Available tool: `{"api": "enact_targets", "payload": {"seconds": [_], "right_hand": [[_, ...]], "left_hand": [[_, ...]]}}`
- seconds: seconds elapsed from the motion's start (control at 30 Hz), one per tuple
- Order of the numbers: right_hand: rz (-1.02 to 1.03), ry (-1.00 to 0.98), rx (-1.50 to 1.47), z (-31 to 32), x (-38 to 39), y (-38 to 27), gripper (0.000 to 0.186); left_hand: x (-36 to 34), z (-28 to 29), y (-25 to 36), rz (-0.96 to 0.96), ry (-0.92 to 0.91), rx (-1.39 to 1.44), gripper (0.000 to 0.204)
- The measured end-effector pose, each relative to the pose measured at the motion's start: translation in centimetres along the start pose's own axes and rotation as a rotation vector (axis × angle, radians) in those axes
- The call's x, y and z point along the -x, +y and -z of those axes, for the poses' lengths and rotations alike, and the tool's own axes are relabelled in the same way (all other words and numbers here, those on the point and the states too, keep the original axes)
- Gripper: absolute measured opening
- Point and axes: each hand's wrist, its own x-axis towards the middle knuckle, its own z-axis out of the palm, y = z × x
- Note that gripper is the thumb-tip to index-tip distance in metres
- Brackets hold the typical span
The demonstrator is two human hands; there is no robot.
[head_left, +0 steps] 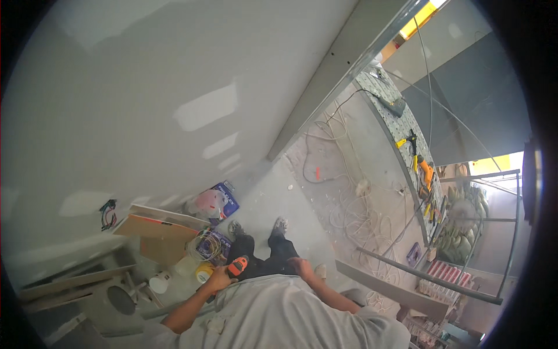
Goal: Measuring, cutting, and drilling drywall panels into a metal frame.
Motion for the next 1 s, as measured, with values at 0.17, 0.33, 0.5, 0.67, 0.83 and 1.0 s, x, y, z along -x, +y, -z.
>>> {"api": "enact_targets", "payload": {"seconds": [0.17, 0.33, 0.5, 0.67, 0.83, 1.0], "right_hand": [[0.04, -0.224, -0.041, 3.1, 0.2, 1.1, 0.022], [-0.214, -0.528, -0.199, 7.8, 1.4, -3.1, 0.021], [0.056, -0.849, -0.12, 8.1, 2.5, -0.6, 0.033], [-0.331, -1.024, -0.446, 8.7, 1.8, -1.2, 0.037], [-0.417, -0.475, -0.847, 5.7, -1.0, -8.1, 0.017], [-0.166, -0.353, -0.945, 5.2, -1.3, -11.7, 0.021]], "left_hand": [[2.0, 0.7, 2.1, 0.039, 0.025, 0.079, 0.046], [7.6, 1.8, 5.4, 0.154, -0.113, 0.423, 0.034], [9.6, 4.1, 8.5, 0.319, -0.163, 0.353, 0.043], [8.3, 5.1, 5.8, 0.16, -0.211, 0.303, 0.044], [8.2, 9.0, 8.4, 0.116, -0.175, 0.199, 0.042], [6.6, 10.9, 7.8, 0.025, 0.001, 0.101, 0.049]]}}
